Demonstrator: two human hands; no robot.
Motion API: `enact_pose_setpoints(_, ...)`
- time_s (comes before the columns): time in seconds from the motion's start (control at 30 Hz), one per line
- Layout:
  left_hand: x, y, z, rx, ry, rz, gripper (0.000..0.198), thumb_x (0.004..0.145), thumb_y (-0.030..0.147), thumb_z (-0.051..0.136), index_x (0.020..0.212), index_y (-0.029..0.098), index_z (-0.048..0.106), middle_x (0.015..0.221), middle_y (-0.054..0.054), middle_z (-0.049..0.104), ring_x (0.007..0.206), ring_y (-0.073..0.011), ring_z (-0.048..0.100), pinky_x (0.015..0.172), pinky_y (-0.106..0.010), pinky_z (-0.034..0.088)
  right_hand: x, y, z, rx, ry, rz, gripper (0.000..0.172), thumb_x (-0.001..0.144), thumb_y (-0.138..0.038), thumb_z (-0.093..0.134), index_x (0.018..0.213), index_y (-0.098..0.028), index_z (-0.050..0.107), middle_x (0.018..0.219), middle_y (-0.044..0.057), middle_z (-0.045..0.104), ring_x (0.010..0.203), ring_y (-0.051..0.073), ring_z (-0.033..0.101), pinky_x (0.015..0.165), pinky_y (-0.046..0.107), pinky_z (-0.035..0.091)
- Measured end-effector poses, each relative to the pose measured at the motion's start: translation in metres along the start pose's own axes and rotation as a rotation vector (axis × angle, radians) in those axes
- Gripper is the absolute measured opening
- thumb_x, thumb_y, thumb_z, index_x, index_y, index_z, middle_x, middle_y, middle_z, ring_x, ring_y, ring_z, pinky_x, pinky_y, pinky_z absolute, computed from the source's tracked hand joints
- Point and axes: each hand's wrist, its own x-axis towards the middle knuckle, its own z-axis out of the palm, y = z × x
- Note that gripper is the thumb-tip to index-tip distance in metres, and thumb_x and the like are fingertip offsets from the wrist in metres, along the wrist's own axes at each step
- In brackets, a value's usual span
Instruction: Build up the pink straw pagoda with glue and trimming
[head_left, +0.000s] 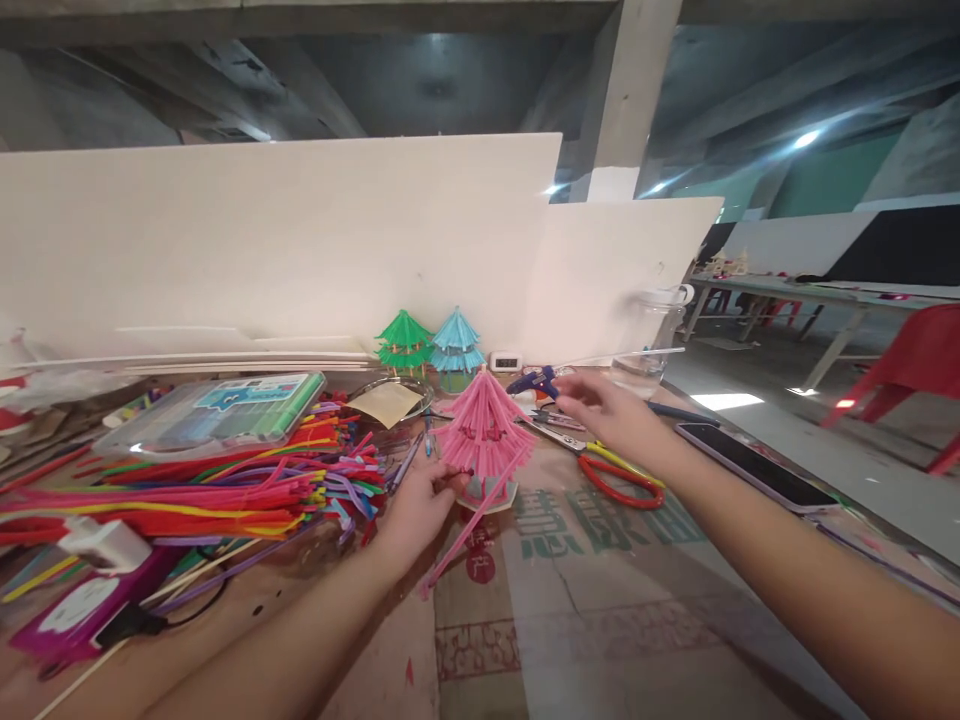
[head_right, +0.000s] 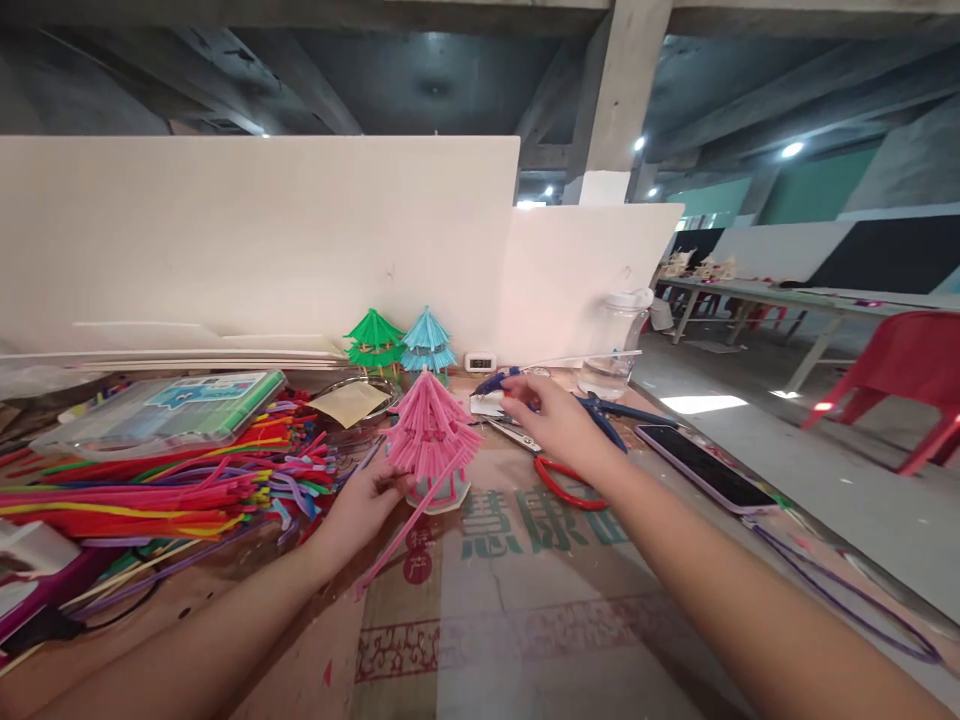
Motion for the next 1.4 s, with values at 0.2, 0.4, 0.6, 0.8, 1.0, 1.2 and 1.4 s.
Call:
enact_pose_setpoints(0.2,-0.003,-0.003,-0.001,0.101,-0.029,0.06,0.022,0.083,0.024,0.05,0.084,0.017,0.071,0.09,-0.007,0.071,0.093,-0.0217,0.061,0.086,-0.034,0.045,0.027,-0.06,-0.019,0.274,-0.161,-0.216,0.053,0.081,-0.04,0.06,0.129,-0.02,0.049,0.134,0.009,0.052,0.121,0.022,0.05,0.1,0.039,0.041)
enact_pose_setpoints(0.4,-0.001,-0.003,-0.002,0.173,-0.055,0.091,0.023,0.085,0.024,0.048,0.083,0.017,0.07,0.091,-0.007,0.07,0.092,-0.0221,0.06,0.086,-0.034,0.044,0.03,-0.067,-0.004,0.27,-0.372,-0.303,0.046,0.08,-0.03,0.062,0.123,-0.019,0.051,0.128,0.008,0.056,0.114,0.023,0.053,0.099,0.039,0.039)
enact_pose_setpoints(0.6,-0.001,0.0,-0.002,0.209,-0.066,0.072,0.023,0.084,0.022,0.048,0.086,0.016,0.07,0.092,-0.007,0.072,0.089,-0.0215,0.062,0.082,-0.032,0.046,0.029,-0.061,0.006,0.421,-0.441,-0.311,0.03,0.083,-0.026,0.055,0.111,-0.017,0.051,0.111,0.007,0.061,0.103,0.021,0.057,0.089,0.035,0.045)
enact_pose_setpoints(0.8,-0.002,0.004,-0.003,0.253,-0.066,0.068,0.022,0.083,0.022,0.049,0.082,0.017,0.071,0.087,-0.006,0.073,0.087,-0.0217,0.063,0.081,-0.032,0.046,0.025,-0.063,0.004,0.391,-0.426,-0.279,0.039,0.079,-0.019,0.056,0.117,-0.016,0.048,0.112,0.006,0.06,0.101,0.02,0.057,0.087,0.033,0.045)
enact_pose_setpoints(1.0,-0.002,0.005,-0.002,0.278,-0.051,0.066,0.023,0.084,0.022,0.048,0.079,0.017,0.069,0.084,-0.006,0.073,0.081,-0.0206,0.063,0.075,-0.03,0.046,0.018,-0.074,0.011,0.259,-0.324,-0.236,0.028,0.08,-0.019,0.054,0.107,-0.017,0.05,0.098,0.004,0.061,0.089,0.018,0.057,0.077,0.029,0.045)
enact_pose_setpoints(1.2,-0.002,0.004,-0.003,0.313,-0.03,0.077,0.024,0.085,0.025,0.048,0.071,0.017,0.066,0.075,-0.005,0.07,0.074,-0.0197,0.062,0.068,-0.028,0.044,0.016,-0.078,0.015,0.182,-0.271,-0.259,0.033,0.08,-0.019,0.052,0.112,-0.016,0.048,0.106,0.006,0.059,0.092,0.019,0.057,0.08,0.03,0.043)
enact_pose_setpoints(1.4,-0.001,0.002,-0.005,0.329,-0.044,0.109,0.021,0.084,0.019,0.048,0.077,0.018,0.068,0.082,-0.005,0.071,0.08,-0.0193,0.063,0.074,-0.028,0.046,0.01,-0.084,0.002,0.163,-0.316,-0.286,0.032,0.08,-0.023,0.054,0.112,-0.017,0.051,0.114,0.008,0.059,0.103,0.022,0.055,0.089,0.033,0.04)
